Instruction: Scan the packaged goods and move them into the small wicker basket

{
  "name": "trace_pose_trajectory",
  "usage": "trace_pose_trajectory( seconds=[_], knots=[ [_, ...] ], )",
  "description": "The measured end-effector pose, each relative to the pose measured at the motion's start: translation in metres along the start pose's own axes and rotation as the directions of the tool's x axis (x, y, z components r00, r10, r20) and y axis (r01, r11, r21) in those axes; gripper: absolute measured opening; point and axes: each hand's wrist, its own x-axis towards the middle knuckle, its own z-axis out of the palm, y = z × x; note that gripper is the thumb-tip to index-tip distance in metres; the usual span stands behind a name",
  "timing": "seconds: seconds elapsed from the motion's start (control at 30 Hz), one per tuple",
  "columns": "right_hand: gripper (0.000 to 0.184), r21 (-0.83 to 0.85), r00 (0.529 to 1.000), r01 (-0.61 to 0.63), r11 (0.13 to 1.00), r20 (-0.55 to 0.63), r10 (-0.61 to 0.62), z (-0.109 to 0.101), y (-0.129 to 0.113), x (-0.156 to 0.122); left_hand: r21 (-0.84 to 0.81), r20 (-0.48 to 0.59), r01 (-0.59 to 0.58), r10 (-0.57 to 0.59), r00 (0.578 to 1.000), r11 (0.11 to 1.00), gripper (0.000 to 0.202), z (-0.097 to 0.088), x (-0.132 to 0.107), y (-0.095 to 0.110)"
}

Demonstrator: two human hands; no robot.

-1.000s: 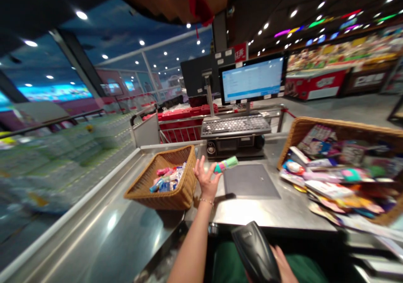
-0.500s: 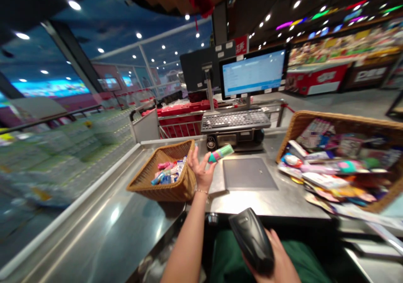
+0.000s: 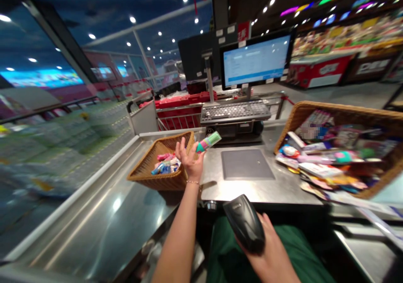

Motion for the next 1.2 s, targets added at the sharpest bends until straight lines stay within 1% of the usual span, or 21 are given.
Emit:
trace_pose_trajectory(
  seconds=[0.1, 0.2, 0.3, 0.47, 0.57, 0.67, 0.77, 0.87, 1.0, 1.1, 1.2],
  knots=[
    [0.051, -0.004, 1.0, 0.002, 1.0, -0.004, -0.002, 0.0, -0.002, 0.0, 0.029, -0.033, 0.038, -0.037, 0.999, 0.999, 0.029, -0.007, 0.002, -0.003],
    [0.049, -0.017, 1.0, 0.03, 0.999, -0.008, -0.03, 0.0, -0.002, 0.0, 0.054, -0.072, 0.062, -0.058, 0.996, 0.997, 0.029, -0.012, 0.004, -0.005],
    [0.05, -0.032, 0.999, 0.051, 0.998, -0.002, -0.051, 0.001, 0.0, 0.0, 0.08, -0.094, 0.074, -0.066, 0.993, 0.994, 0.029, -0.016, 0.005, -0.005],
    [0.05, -0.03, 0.999, 0.05, 0.998, 0.016, -0.05, 0.006, 0.004, 0.0, 0.11, -0.132, 0.11, -0.095, 0.987, 0.988, 0.029, -0.024, 0.009, -0.007],
    [0.05, -0.019, 0.999, 0.036, 0.999, 0.035, -0.036, 0.006, 0.003, 0.0, 0.161, -0.176, 0.173, -0.145, 0.974, 0.972, 0.029, -0.03, 0.012, -0.008],
    [0.05, -0.015, 0.998, 0.031, 0.999, 0.053, -0.03, 0.005, 0.003, 0.001, 0.227, -0.218, 0.274, -0.225, 0.95, 0.935, 0.035, -0.037, 0.015, -0.009],
    [0.051, -0.017, 0.998, 0.04, 0.999, 0.049, -0.04, 0.006, 0.005, 0.001, 0.229, -0.243, 0.323, -0.268, 0.932, 0.918, 0.042, -0.041, 0.017, -0.009],
    [0.05, -0.023, 0.999, 0.04, 0.999, 0.036, -0.039, 0.008, 0.008, 0.001, 0.205, -0.228, 0.304, -0.257, 0.939, 0.93, 0.044, -0.039, 0.018, -0.005],
    [0.05, -0.013, 0.999, 0.027, 1.0, 0.032, -0.027, 0.008, 0.01, 0.0, 0.19, -0.191, 0.24, -0.203, 0.96, 0.952, 0.042, -0.03, 0.016, 0.007],
    [0.051, -0.005, 0.999, 0.016, 1.0, 0.032, -0.016, 0.005, 0.011, -0.002, 0.184, -0.145, 0.19, -0.164, 0.976, 0.964, 0.041, -0.021, 0.011, 0.017],
    [0.051, 0.008, 0.999, -0.003, 1.0, 0.033, 0.003, 0.001, 0.012, -0.003, 0.168, -0.078, 0.17, -0.158, 0.984, 0.971, 0.041, -0.011, 0.005, 0.025]
  ],
)
